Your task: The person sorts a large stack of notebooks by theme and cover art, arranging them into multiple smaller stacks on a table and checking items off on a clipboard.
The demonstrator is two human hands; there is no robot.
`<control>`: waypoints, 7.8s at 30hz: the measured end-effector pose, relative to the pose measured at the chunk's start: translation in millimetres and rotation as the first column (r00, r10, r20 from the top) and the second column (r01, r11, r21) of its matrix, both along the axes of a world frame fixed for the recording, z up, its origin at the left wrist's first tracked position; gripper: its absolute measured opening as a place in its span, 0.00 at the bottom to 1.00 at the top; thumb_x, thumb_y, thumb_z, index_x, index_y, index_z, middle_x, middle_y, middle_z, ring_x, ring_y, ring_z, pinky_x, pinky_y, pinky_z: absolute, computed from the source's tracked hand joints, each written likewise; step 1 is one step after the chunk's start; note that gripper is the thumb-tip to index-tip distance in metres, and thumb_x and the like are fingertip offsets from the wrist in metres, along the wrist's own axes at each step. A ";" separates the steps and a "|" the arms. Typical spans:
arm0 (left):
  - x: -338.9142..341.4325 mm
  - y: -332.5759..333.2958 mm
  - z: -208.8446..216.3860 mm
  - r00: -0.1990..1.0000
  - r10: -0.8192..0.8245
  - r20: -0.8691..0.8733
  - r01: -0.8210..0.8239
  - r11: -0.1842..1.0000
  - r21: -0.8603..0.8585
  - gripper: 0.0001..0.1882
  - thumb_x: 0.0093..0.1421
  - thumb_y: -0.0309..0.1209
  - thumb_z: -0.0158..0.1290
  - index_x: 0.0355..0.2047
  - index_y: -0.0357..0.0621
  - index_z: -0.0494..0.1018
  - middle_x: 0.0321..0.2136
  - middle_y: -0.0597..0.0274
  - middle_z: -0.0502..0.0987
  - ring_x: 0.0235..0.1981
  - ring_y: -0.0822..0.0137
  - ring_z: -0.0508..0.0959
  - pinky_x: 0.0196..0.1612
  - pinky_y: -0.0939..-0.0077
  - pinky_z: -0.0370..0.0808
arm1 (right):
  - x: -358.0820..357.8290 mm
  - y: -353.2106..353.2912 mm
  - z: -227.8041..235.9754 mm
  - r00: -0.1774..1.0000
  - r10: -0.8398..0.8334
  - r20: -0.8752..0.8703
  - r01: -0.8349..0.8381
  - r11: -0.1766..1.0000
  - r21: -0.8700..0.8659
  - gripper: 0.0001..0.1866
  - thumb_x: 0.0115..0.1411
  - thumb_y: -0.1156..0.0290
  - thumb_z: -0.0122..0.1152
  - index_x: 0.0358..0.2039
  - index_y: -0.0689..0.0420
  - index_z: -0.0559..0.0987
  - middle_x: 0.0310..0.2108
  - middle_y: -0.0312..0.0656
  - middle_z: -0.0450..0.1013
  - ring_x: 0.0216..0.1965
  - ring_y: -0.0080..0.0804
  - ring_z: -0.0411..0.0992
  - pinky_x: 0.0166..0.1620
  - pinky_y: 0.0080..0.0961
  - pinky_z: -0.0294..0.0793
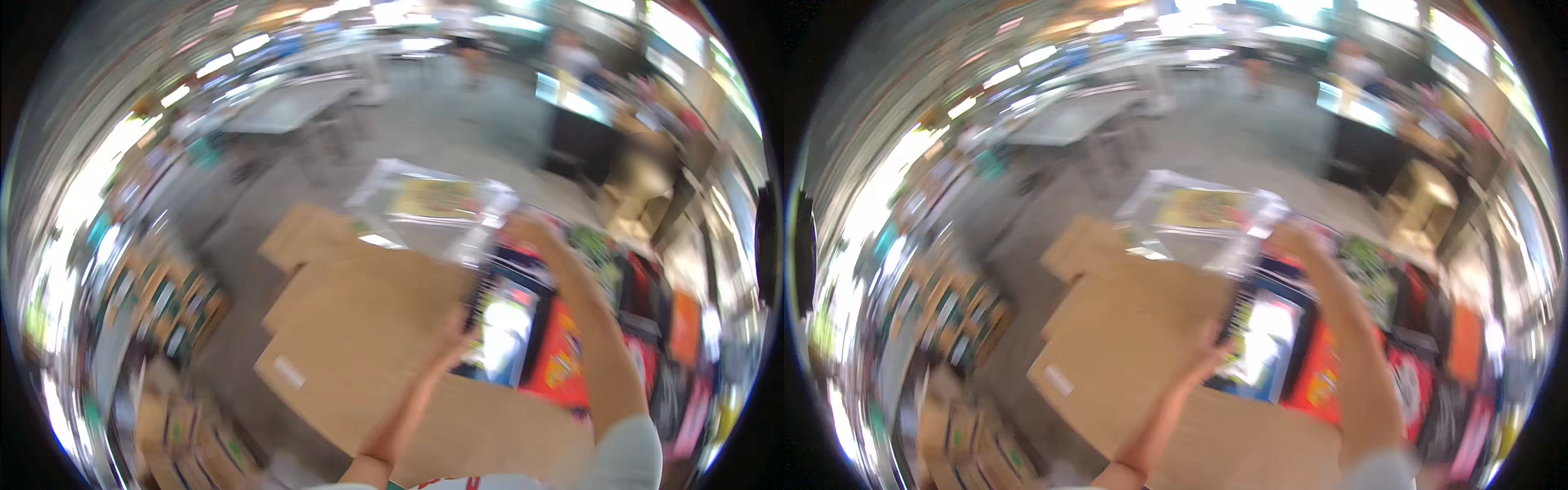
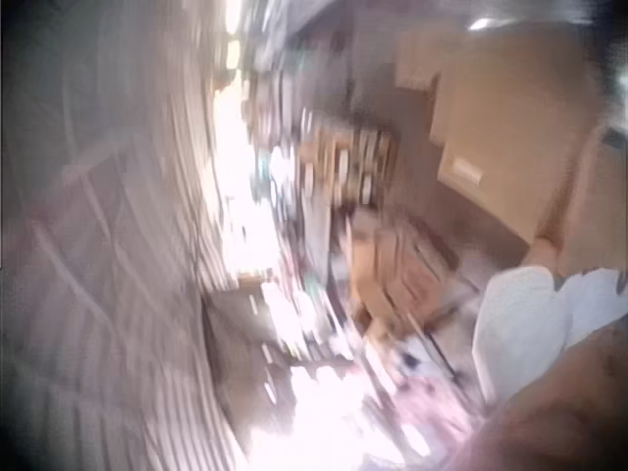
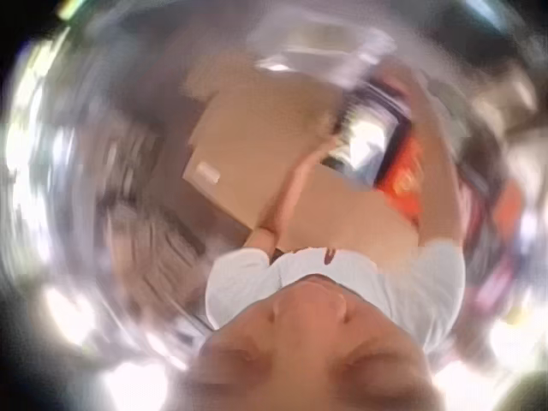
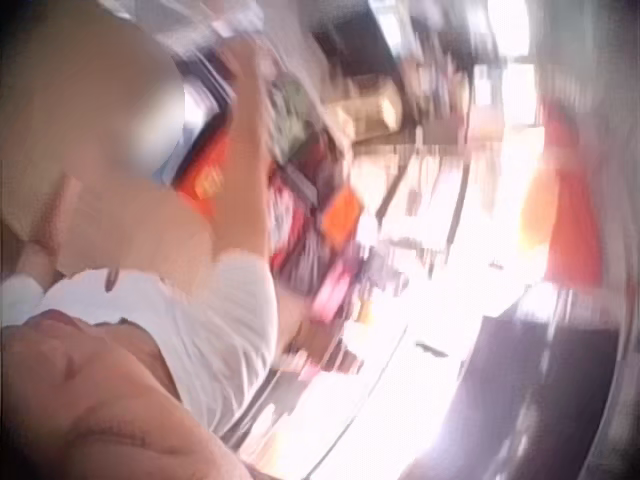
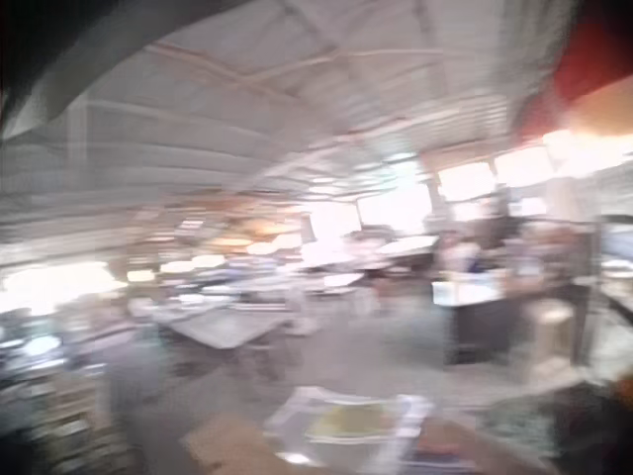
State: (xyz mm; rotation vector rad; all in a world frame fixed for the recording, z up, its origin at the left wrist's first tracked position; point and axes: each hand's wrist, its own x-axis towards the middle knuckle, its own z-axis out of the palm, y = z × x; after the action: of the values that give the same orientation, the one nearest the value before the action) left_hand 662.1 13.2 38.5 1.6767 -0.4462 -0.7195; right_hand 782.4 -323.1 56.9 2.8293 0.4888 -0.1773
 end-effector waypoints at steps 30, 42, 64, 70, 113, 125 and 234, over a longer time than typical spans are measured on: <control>-268.4 76.8 -163.1 0.740 0.072 -0.668 -0.265 0.945 -0.191 0.32 0.63 0.48 0.51 0.60 0.39 0.61 0.53 0.59 0.72 0.53 0.67 0.71 0.58 0.69 0.66 | -599.1 164.0 79.3 0.595 -0.775 -0.214 -0.137 -0.360 0.923 0.39 0.54 0.87 0.60 0.65 0.59 0.56 0.53 0.40 0.67 0.51 0.24 0.66 0.50 0.21 0.69; -281.8 26.2 -58.9 0.649 -0.186 0.737 -0.192 0.898 0.396 0.29 0.51 0.33 0.61 0.52 0.36 0.69 0.51 0.45 0.67 0.53 0.43 0.65 0.54 0.50 0.64 | -564.1 191.8 -37.6 0.496 -0.862 0.109 0.279 0.276 0.920 0.31 0.46 0.80 0.67 0.54 0.53 0.73 0.38 0.50 0.68 0.40 0.44 0.70 0.42 0.35 0.72; -201.9 -59.5 61.9 0.941 0.074 0.329 0.019 0.963 -0.269 0.18 0.62 0.28 0.52 0.49 0.37 0.59 0.40 0.46 0.72 0.39 0.56 0.77 0.40 0.64 0.76 | -348.2 -74.5 123.3 0.834 -0.133 0.536 0.051 0.985 0.164 0.19 0.55 0.73 0.63 0.48 0.47 0.74 0.43 0.34 0.74 0.43 0.39 0.74 0.52 0.33 0.72; -309.6 24.3 -2.0 0.997 0.035 0.064 -0.040 0.996 0.077 0.26 0.62 0.31 0.52 0.57 0.35 0.58 0.49 0.46 0.69 0.45 0.55 0.74 0.47 0.65 0.74 | -554.0 97.3 113.7 0.668 -0.719 -0.191 -0.144 -0.377 0.915 0.17 0.61 0.77 0.57 0.50 0.61 0.70 0.41 0.41 0.76 0.41 0.29 0.75 0.45 0.26 0.75; -297.3 46.5 -61.5 0.830 0.046 0.556 -0.147 0.979 0.138 0.29 0.60 0.30 0.55 0.59 0.34 0.61 0.45 0.42 0.71 0.39 0.53 0.77 0.41 0.66 0.75 | -544.9 15.7 165.3 0.471 -0.873 0.125 0.156 0.222 0.963 0.08 0.59 0.76 0.61 0.39 0.60 0.75 0.35 0.38 0.74 0.34 0.25 0.71 0.39 0.23 0.71; -286.7 59.9 -80.7 0.857 -0.153 0.492 0.033 0.969 0.245 0.42 0.54 0.30 0.59 0.66 0.39 0.52 0.64 0.39 0.56 0.65 0.50 0.57 0.62 0.57 0.57 | -565.6 253.4 -72.2 0.323 -0.861 -0.392 0.394 -0.255 0.883 0.42 0.59 0.66 0.59 0.67 0.63 0.48 0.65 0.62 0.51 0.68 0.54 0.49 0.65 0.37 0.54; -0.5 -89.2 50.8 -0.372 -0.657 0.656 0.350 0.555 0.755 0.28 0.58 0.29 0.51 0.55 0.82 0.68 0.65 0.59 0.54 0.65 0.55 0.55 0.62 0.41 0.58 | -92.2 -0.9 57.5 0.450 -0.890 -0.071 0.859 0.410 0.306 0.29 0.47 0.59 0.72 0.50 0.53 0.76 0.54 0.46 0.66 0.56 0.47 0.66 0.50 0.45 0.75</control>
State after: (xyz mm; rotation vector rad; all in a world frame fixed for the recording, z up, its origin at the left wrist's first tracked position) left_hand 661.6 -76.0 89.4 1.8797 -2.5890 0.1129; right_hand 690.2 -324.0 114.4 3.0308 -1.1919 -0.1465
